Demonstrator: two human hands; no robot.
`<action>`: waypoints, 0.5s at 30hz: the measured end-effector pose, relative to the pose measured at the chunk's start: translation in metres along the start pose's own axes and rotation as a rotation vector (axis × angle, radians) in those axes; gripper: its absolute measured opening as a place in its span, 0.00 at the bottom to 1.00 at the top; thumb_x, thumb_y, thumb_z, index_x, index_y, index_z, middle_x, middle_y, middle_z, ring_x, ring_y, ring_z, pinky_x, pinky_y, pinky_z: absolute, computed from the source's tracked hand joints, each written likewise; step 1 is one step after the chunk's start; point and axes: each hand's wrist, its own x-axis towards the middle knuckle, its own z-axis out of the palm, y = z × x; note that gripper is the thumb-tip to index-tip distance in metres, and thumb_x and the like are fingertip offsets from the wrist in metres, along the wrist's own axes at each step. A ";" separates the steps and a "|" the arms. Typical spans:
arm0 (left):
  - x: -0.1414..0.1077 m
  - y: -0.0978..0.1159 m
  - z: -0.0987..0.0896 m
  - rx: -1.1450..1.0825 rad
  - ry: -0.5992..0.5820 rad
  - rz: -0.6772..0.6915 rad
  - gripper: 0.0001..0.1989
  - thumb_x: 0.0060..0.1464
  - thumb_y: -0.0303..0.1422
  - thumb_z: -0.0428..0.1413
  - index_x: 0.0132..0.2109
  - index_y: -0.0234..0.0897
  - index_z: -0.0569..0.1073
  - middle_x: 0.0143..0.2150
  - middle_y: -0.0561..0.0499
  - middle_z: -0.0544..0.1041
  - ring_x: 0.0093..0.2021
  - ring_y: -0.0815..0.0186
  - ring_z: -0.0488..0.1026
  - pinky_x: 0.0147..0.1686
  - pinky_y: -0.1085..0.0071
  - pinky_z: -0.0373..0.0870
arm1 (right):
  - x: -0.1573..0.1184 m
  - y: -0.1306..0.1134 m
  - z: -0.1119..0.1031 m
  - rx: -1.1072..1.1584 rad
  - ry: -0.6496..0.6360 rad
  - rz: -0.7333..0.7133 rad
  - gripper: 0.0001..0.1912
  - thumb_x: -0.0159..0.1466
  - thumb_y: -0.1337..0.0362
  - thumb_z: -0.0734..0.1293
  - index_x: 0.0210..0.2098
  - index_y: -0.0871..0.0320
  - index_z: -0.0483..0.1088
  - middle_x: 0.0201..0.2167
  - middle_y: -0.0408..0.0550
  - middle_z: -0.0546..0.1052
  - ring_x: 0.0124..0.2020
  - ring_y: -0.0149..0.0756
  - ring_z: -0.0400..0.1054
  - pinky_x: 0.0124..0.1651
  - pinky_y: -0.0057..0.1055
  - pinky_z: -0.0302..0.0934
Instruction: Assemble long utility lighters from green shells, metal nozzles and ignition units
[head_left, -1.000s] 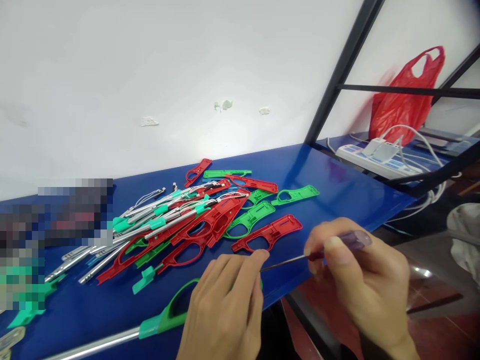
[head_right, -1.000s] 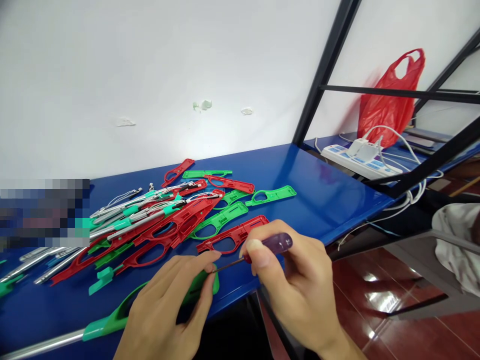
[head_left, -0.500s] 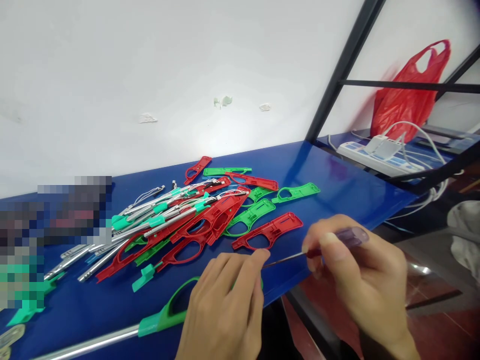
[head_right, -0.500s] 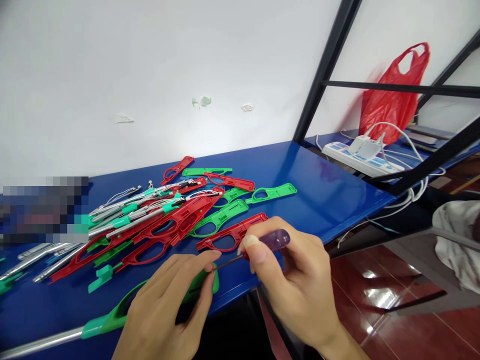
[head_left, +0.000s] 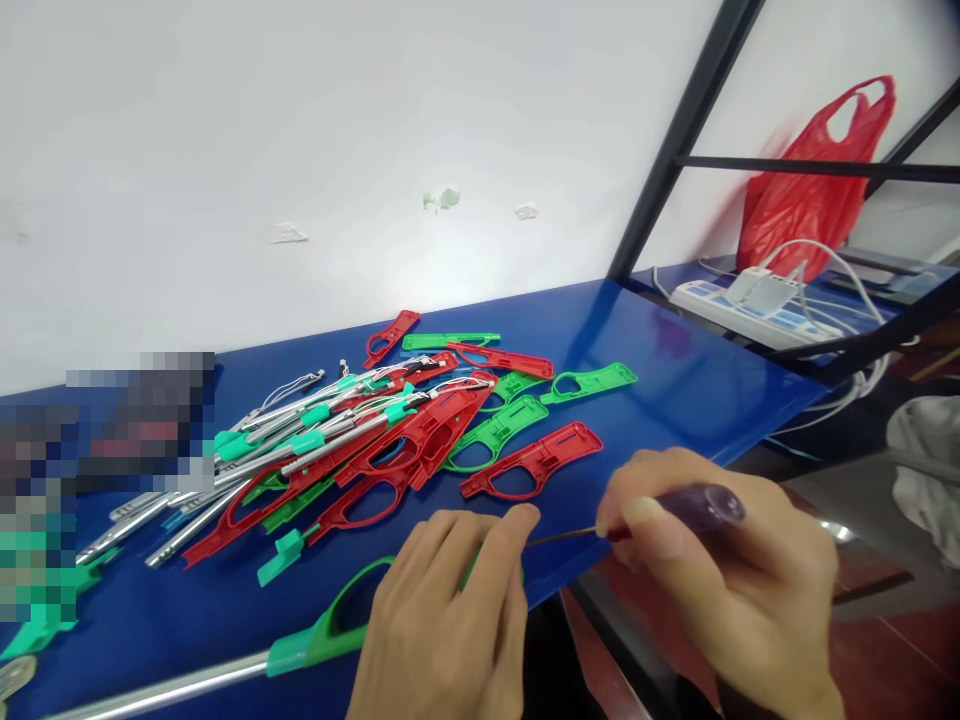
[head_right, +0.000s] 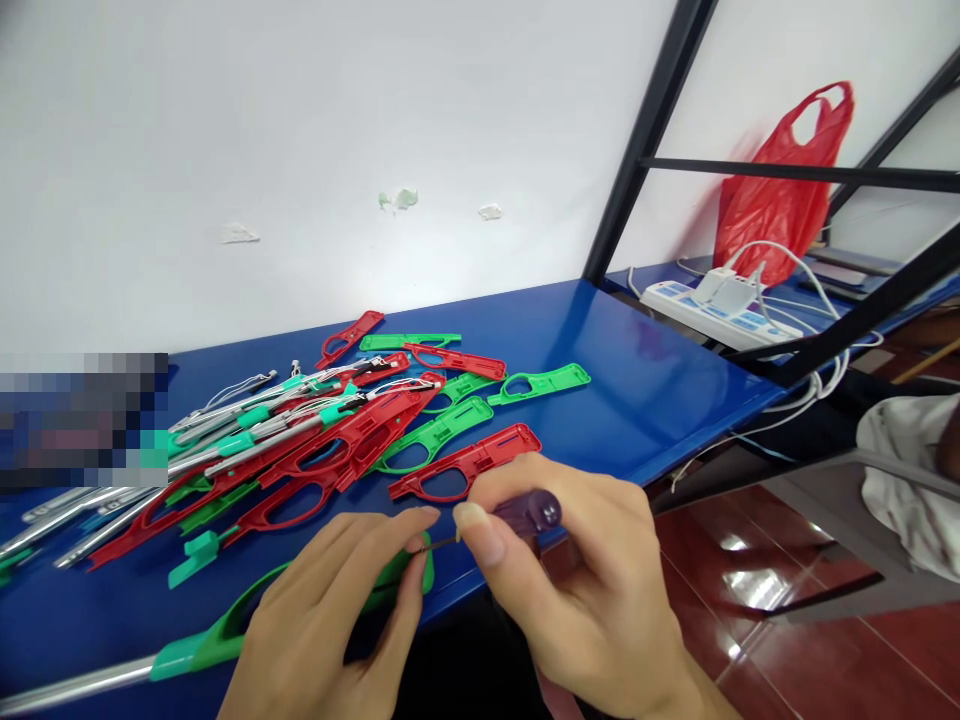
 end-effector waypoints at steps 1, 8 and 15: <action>0.000 0.000 0.000 0.004 -0.009 -0.004 0.18 0.65 0.21 0.54 0.59 0.42 0.71 0.42 0.54 0.82 0.39 0.65 0.79 0.39 0.65 0.77 | 0.001 -0.001 0.000 -0.002 0.000 0.006 0.06 0.71 0.66 0.69 0.37 0.50 0.74 0.24 0.41 0.75 0.22 0.34 0.66 0.23 0.34 0.59; -0.002 0.002 0.000 -0.003 -0.002 0.011 0.18 0.65 0.22 0.54 0.59 0.42 0.72 0.42 0.53 0.81 0.39 0.64 0.78 0.39 0.63 0.77 | 0.004 -0.003 0.001 -0.016 -0.012 -0.005 0.08 0.71 0.68 0.68 0.35 0.50 0.74 0.24 0.41 0.75 0.21 0.33 0.65 0.22 0.33 0.58; -0.005 0.003 0.000 0.010 0.008 0.008 0.20 0.64 0.20 0.55 0.60 0.42 0.71 0.44 0.53 0.82 0.41 0.64 0.78 0.44 0.63 0.77 | 0.003 -0.004 0.001 0.001 -0.011 0.018 0.08 0.71 0.67 0.68 0.35 0.49 0.74 0.24 0.42 0.75 0.21 0.34 0.65 0.22 0.34 0.58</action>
